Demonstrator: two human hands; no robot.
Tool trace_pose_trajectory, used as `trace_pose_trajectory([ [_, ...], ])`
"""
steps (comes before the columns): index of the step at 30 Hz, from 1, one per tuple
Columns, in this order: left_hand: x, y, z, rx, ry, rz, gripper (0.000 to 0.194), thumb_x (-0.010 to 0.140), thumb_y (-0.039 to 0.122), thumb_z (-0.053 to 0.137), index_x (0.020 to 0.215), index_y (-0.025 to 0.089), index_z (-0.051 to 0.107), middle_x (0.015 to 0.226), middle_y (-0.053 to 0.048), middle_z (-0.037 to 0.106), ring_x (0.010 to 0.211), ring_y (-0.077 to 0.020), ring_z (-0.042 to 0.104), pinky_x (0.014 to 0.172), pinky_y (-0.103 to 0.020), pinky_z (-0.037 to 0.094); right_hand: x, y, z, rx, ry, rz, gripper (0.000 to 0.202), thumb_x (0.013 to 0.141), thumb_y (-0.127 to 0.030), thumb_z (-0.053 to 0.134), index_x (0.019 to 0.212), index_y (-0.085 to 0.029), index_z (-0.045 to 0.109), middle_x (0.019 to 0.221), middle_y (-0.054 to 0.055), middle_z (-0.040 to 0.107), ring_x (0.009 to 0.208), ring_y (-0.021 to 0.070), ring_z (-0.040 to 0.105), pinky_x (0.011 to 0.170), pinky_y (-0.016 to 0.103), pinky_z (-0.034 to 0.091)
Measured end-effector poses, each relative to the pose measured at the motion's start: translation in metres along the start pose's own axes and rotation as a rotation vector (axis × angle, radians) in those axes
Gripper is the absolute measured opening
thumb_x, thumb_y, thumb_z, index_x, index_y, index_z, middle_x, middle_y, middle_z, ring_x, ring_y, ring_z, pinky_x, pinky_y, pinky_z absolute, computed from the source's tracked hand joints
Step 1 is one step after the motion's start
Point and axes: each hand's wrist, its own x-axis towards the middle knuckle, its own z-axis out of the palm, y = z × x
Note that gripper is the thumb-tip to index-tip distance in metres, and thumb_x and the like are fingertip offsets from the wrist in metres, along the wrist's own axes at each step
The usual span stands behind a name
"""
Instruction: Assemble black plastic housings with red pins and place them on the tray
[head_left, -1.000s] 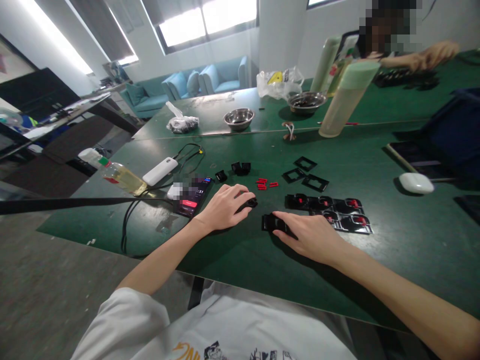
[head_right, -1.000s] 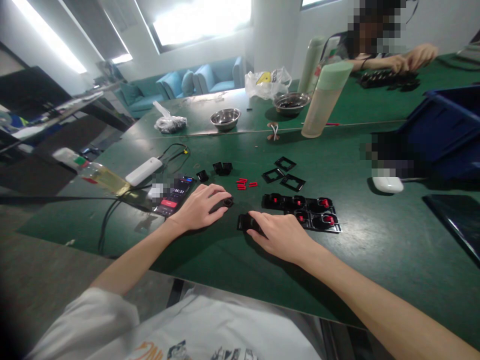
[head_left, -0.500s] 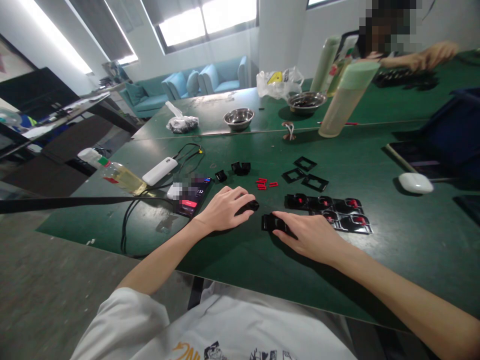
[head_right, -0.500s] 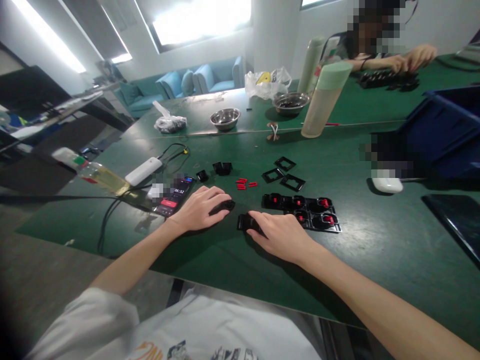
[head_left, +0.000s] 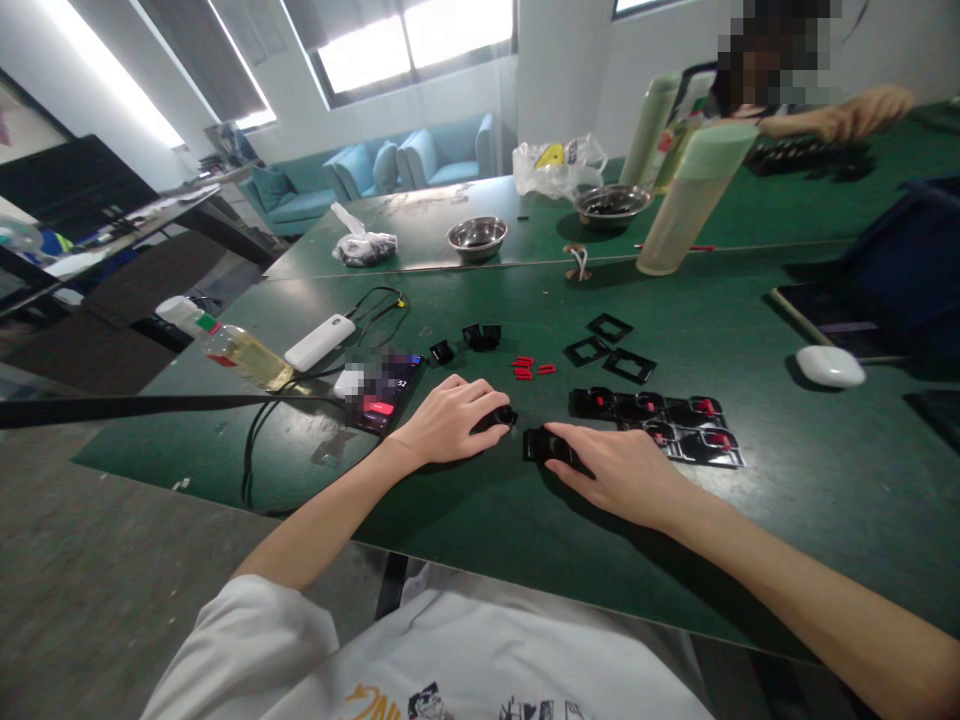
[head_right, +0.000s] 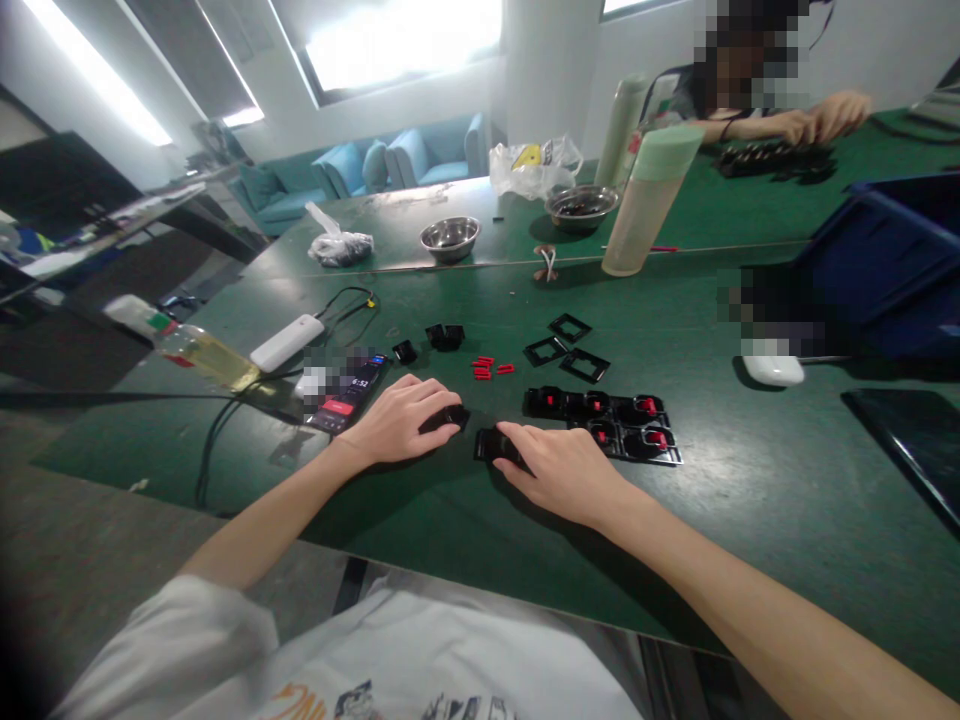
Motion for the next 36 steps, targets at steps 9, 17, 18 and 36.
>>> trace_pose_trajectory([
  [9,-0.001,-0.001,0.0,-0.043,-0.032,0.019,0.026,0.104,0.042,0.059,0.116,0.02,0.067,0.107,-0.005,0.077,0.099,-0.0224,0.072,0.096,-0.039,0.045,-0.001,0.0,0.0,-0.007,-0.001,0.008,0.04,0.106,-0.039,0.056,0.137,-0.016,0.063,0.122,0.015,0.081,0.095,0.0297,0.081,0.07,0.033,0.057],
  [17,-0.001,0.001,-0.002,-0.052,-0.016,0.014,0.027,0.103,0.042,0.062,0.117,0.019,0.066,0.109,-0.006,0.076,0.101,-0.0222,0.072,0.096,-0.039,0.045,0.0,0.0,0.001,-0.001,-0.007,0.014,0.039,0.106,-0.039,0.057,0.138,-0.016,0.064,0.122,0.015,0.081,0.096,0.0297,0.081,0.071,0.033,0.057],
  [18,-0.001,0.001,-0.002,-0.052,-0.017,0.01,0.029,0.103,0.044,0.063,0.118,0.02,0.066,0.11,-0.006,0.076,0.102,-0.0226,0.071,0.096,-0.039,0.045,0.0,0.0,0.0,0.004,-0.006,0.013,0.039,0.106,-0.039,0.057,0.137,-0.016,0.064,0.121,0.015,0.081,0.095,0.03,0.081,0.071,0.034,0.058],
  [36,-0.001,0.008,0.008,-0.012,0.067,-0.099,0.032,0.101,0.053,0.066,0.101,0.021,0.067,0.097,-0.003,0.074,0.086,-0.0207,0.069,0.08,-0.034,0.048,0.0,-0.001,-0.002,0.007,-0.014,0.012,0.04,0.106,-0.038,0.056,0.138,-0.014,0.063,0.122,0.016,0.08,0.096,0.0306,0.081,0.072,0.035,0.058],
])
